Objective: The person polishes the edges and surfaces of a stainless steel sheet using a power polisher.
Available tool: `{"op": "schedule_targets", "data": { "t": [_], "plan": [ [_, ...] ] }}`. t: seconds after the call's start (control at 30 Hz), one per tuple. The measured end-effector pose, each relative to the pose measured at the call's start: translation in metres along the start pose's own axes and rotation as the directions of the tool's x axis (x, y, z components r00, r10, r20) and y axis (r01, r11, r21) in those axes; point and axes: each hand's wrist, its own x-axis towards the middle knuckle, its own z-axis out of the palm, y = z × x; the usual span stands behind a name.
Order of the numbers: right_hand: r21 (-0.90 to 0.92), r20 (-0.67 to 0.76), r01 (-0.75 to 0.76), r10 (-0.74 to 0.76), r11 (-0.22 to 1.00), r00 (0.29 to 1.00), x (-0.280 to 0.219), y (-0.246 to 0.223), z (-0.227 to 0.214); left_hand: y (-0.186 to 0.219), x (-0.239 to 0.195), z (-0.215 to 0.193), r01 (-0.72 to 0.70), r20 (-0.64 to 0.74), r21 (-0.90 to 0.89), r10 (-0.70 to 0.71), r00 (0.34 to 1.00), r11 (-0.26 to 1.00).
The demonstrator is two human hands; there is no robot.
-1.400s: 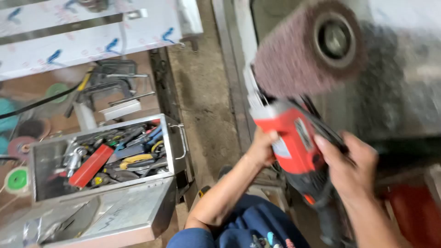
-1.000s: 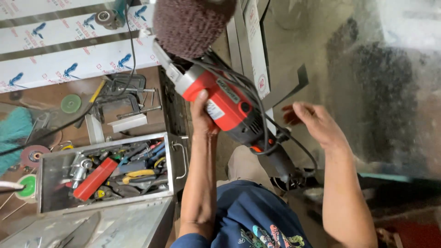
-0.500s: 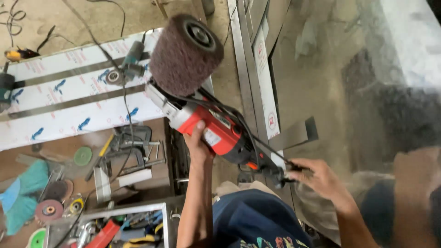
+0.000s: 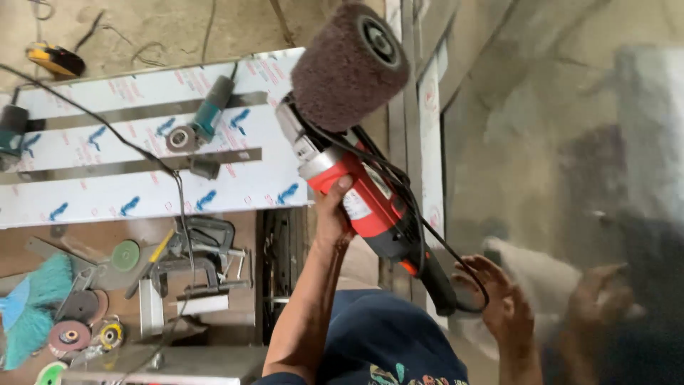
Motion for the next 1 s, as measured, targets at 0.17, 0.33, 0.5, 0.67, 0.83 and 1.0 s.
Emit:
{"op": "schedule_targets", "data": {
  "t": [0.17,0.33,0.5,0.67,0.83,1.0],
  "plan": [
    [-0.207,0.034,-0.157,0.167,0.966,0.985,0.167,-0.005,0.030,-0.017,0.074,-0.004,0.028,0.038,-0.035,-0.027,0.999,0.999],
    [-0.829,0.178,-0.080,0.396,0.553,0.901,0.308,0.034,-0.039,-0.014,0.150,0.006,-0.009,0.096,-0.122,0.021,0.995,0.993],
    [-0.630,0.346,-0.185,0.486,0.754,0.802,0.395,-0.011,0.065,0.003,0.187,0.010,-0.071,-0.033,-0.080,0.068,0.997,0.994],
    [-0.397,0.521,-0.268,0.456,0.878,0.721,0.512,-0.030,0.124,-0.011,0.243,-0.003,-0.127,-0.223,-0.008,0.122,0.967,0.992],
    [-0.805,0.594,0.387,0.624,0.450,0.508,0.634,-0.031,0.130,-0.018,0.323,-0.006,-0.220,-0.298,0.065,0.229,0.927,0.973],
    [-0.735,0.603,-0.059,0.691,0.675,0.398,0.710,-0.048,0.206,-0.020,0.388,0.003,-0.218,-0.548,0.001,0.183,0.816,0.976]
  ]
}}
